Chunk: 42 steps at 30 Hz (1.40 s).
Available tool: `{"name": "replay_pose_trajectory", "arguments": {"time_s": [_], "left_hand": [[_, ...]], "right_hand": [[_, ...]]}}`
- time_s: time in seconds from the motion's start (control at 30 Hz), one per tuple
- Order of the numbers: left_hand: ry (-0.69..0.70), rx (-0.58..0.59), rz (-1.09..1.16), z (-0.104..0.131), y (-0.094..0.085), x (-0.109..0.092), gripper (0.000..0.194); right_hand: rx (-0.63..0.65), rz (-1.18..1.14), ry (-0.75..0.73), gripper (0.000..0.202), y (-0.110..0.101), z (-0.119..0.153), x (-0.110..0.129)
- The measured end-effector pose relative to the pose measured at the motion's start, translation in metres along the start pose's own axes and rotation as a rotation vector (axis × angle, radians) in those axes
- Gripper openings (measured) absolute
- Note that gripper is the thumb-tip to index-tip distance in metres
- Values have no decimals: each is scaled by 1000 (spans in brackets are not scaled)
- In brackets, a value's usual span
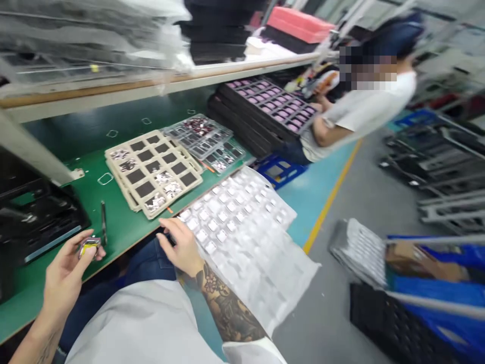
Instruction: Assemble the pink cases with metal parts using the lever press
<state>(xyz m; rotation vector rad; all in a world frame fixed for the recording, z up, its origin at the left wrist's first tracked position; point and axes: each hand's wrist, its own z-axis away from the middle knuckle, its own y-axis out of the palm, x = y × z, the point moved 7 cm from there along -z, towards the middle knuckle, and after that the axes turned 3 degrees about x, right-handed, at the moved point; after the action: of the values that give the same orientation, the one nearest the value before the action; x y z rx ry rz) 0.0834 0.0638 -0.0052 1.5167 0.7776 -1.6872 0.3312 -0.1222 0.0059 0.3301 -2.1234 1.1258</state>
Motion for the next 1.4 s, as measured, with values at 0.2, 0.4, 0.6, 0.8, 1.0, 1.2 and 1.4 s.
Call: {"name": "replay_pose_trajectory", "arguments": {"time_s": [0.2,0.4,0.6,0.8,1.0,1.2,1.4], "left_hand": [[-51,-5,-86,-14,9,7,51],[-158,34,-82,-14,23,17,65],[-199,-31,-238,2,4,22,78],[-182,-106,6,3,7,8,68],[-113,-132,136,-6,11,5,62],[-14,-96,323,4,-12,-9,56],[11,-209,247,6,-38,-14,38]], "right_hand": [[-199,345,446,38,-124,38,-147],[-170,418,668,34,-162,32,-227],[-317,383,600,34,-178,21,-201],[-422,69,338,36,-133,-3,-96],[-75,-621,139,25,-4,-55,23],[243,-572,-159,38,93,-77,105],[342,-536,-219,39,139,-85,120]]}}
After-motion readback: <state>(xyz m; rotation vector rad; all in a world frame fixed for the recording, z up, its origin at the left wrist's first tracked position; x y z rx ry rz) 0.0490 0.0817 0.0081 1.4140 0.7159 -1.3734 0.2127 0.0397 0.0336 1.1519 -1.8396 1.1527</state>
